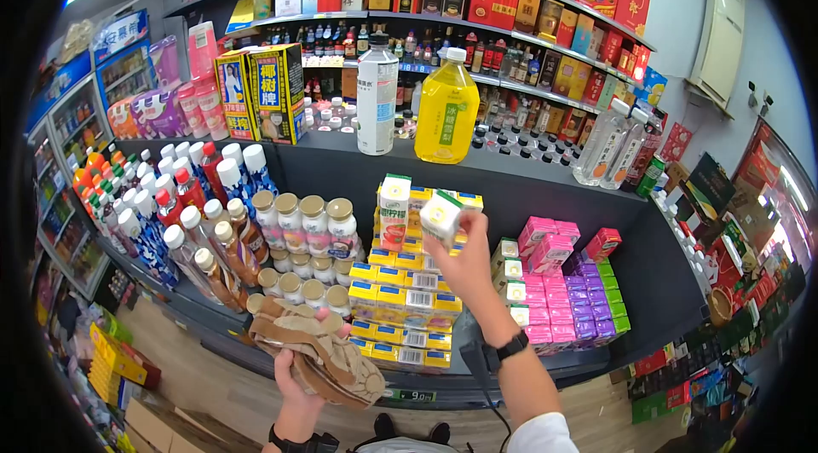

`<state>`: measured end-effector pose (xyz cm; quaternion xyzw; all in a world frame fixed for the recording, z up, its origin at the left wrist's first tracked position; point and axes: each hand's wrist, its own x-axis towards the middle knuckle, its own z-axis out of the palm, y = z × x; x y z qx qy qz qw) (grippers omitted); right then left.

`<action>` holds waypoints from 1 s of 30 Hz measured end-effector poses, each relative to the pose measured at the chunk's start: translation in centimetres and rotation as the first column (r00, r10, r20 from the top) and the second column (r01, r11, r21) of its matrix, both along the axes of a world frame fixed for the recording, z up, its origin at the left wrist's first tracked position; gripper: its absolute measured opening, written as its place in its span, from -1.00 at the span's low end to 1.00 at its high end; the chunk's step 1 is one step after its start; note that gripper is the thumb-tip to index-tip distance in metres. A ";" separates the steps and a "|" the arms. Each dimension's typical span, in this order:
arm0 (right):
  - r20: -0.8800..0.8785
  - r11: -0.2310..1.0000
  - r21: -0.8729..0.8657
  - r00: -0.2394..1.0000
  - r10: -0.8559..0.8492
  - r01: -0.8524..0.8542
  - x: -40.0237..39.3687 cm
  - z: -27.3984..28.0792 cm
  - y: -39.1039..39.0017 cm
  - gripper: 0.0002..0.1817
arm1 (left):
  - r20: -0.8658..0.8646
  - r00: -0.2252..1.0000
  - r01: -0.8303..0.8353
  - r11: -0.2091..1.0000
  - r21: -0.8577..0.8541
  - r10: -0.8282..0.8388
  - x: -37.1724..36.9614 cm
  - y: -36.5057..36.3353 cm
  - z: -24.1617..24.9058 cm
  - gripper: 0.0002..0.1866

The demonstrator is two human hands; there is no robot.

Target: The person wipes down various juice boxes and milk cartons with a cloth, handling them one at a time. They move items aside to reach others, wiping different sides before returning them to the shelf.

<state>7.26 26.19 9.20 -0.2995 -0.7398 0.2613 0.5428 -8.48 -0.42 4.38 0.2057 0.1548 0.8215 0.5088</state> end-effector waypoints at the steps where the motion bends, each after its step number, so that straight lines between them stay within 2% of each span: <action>1: -0.053 0.999 -0.002 0.998 0.035 -0.035 0.8 0.2 -1.5 -0.37 | -0.116 0.990 -0.084 0.994 -0.063 0.076 -0.1 0.1 0.5 -0.34; 3: -0.163 0.994 -0.004 0.980 0.111 -0.114 2.3 1.2 -5.6 -0.30 | -0.357 0.911 -0.276 0.948 -0.158 0.206 -0.4 0.2 1.5 -0.37; 4: -0.049 0.987 0.126 0.993 0.110 -0.103 2.9 1.0 -7.9 -0.26 | -0.279 0.922 -0.297 0.953 -0.062 0.269 -0.4 0.5 1.3 -0.40; 5: 0.064 0.962 0.254 0.994 0.090 -0.103 3.6 1.0 -10.2 -0.21 | -0.399 0.855 -0.389 0.918 -0.070 0.332 -0.5 1.0 0.8 -0.38; 6: 0.295 0.936 0.293 0.950 0.104 -0.193 4.0 2.5 -12.9 -0.19 | -0.514 0.768 -0.478 0.876 -0.063 0.382 -0.5 1.4 0.2 -0.36; 7: 0.511 0.906 0.308 0.854 0.099 -0.290 4.3 3.8 -15.5 -0.15 | -0.619 0.665 -0.562 0.826 -0.045 0.418 -0.4 1.5 -0.1 -0.34; 8: 0.551 0.917 0.237 0.822 0.145 -0.321 4.0 3.6 -17.5 -0.17 | -0.660 0.649 -0.504 0.864 0.000 0.379 -0.2 1.3 1.4 -0.33; 9: 0.587 0.924 0.164 0.787 0.191 -0.346 3.8 3.4 -19.0 -0.19 | -0.729 0.586 -0.478 0.878 0.042 0.354 0.1 0.9 3.0 -0.46; 10: 0.595 0.945 0.074 0.775 0.214 -0.318 3.9 3.9 -19.9 -0.18 | -0.835 0.394 -0.464 0.867 0.180 0.384 -0.6 1.3 4.2 -0.48; 11: 0.547 0.959 0.115 0.823 0.155 -0.257 4.0 3.8 -19.8 -0.17 | -0.890 0.183 -0.419 0.853 0.313 0.416 -1.2 1.5 4.8 -0.50; 14: 0.390 0.975 0.211 0.920 -0.020 -0.068 4.8 4.3 -18.7 -0.14 | -0.905 -0.128 -0.262 0.866 0.426 0.406 -0.9 0.1 4.0 -0.48; 15: 0.391 0.982 0.182 0.920 -0.032 -0.043 5.2 4.8 -18.4 -0.12 | -0.895 -0.097 -0.231 0.865 0.446 0.436 -0.5 -0.2 3.7 -0.48; 17: 0.163 0.996 0.074 0.986 0.045 -0.058 5.5 4.2 -17.9 -0.11 | -0.871 -0.031 -0.177 0.855 0.487 0.490 1.2 -0.8 2.7 -0.49; 18: -0.016 0.986 -0.060 0.988 0.155 -0.156 5.2 4.0 -18.5 -0.11 | -0.882 0.094 -0.232 0.872 0.431 0.461 1.6 -0.8 1.8 -0.51; 20: -0.395 0.880 -0.256 0.874 0.283 -0.401 4.4 2.8 -20.5 -0.10 | -0.769 0.520 -0.416 0.897 0.151 0.371 2.8 -0.9 0.8 -0.51; 21: -0.311 0.882 -0.180 0.876 0.369 -0.435 4.5 1.0 -20.9 -0.08 | -0.631 0.697 -0.448 0.894 -0.013 0.340 3.4 -0.8 0.6 -0.51; 22: -0.190 0.912 -0.107 0.908 0.373 -0.396 4.2 -0.6 -21.4 -0.08 | -0.636 0.670 -0.488 0.873 0.011 0.383 3.9 -0.8 1.7 -0.51; 23: -0.067 0.932 -0.030 0.931 0.359 -0.362 3.6 -2.0 -22.1 -0.08 | -0.709 0.596 -0.460 0.884 0.083 0.377 3.9 -0.6 2.0 -0.52; 24: 0.030 0.966 0.011 0.966 0.258 -0.258 2.9 -2.5 -22.9 -0.07 | -0.772 0.514 -0.422 0.894 0.150 0.372 3.9 -0.5 2.2 -0.52; 25: -0.143 0.947 -0.093 0.945 0.293 -0.308 2.4 -2.3 -23.2 -0.08 | -0.825 0.425 -0.374 0.902 0.214 0.372 3.9 -0.5 2.3 -0.52; 26: -0.314 0.910 -0.183 0.900 0.304 -0.371 2.0 -1.5 -23.3 -0.08 | -0.855 0.424 -0.319 0.933 0.169 0.299 3.7 -0.8 1.8 -0.51; 27: -0.476 0.858 -0.255 0.830 0.290 -0.446 1.7 -0.6 -22.9 -0.08 | -0.870 0.374 -0.309 0.927 0.211 0.322 3.8 -1.0 1.4 -0.50; 29: -0.611 0.747 -0.421 0.770 0.185 -0.514 2.0 2.5 -22.3 -0.11 | -0.892 0.273 -0.276 0.917 0.287 0.361 4.4 -1.5 0.8 -0.50; 30: -0.447 0.845 -0.346 0.864 0.234 -0.408 2.1 0.7 -21.7 -0.12 | -0.889 0.263 -0.328 0.901 0.284 0.376 4.6 -1.5 0.4 -0.50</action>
